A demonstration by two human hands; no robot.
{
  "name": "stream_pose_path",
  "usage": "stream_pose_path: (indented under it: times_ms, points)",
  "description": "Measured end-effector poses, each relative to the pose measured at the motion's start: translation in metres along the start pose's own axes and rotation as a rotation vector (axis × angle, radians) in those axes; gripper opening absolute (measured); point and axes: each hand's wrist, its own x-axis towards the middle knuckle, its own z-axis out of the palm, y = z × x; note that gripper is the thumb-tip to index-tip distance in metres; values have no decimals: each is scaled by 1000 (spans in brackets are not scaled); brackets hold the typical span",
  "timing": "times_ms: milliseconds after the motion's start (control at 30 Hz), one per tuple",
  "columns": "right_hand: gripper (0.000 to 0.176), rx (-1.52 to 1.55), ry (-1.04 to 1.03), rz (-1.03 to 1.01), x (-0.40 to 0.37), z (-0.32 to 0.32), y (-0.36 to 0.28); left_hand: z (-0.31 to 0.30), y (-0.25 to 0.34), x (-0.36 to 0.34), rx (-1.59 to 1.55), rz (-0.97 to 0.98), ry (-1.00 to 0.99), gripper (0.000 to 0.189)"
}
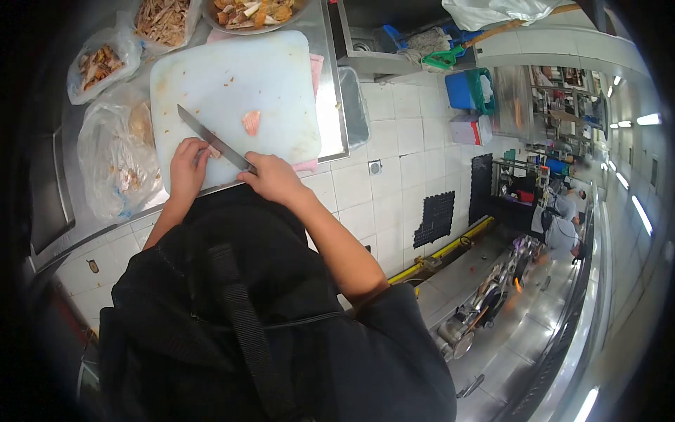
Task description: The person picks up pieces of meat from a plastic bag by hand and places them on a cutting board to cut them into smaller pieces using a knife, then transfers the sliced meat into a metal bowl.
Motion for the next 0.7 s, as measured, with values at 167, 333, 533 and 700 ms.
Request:
stream_pose_path:
  times_ms: [167,333,533,700]
  points:
    - [24,589,-33,277,-43,-39,23,-11,15,2,-201,-224,-27,45]
    - [23,838,81,482,-84,-44,89,-1,11,11,-100,-259,-134,62]
    - [22,807,-144,409,-68,-11,77,9,30,27,-254,-284,-215,64]
    - [21,758,-209,399,-49,-4,65,14,29,25,-223,-154,-195,67]
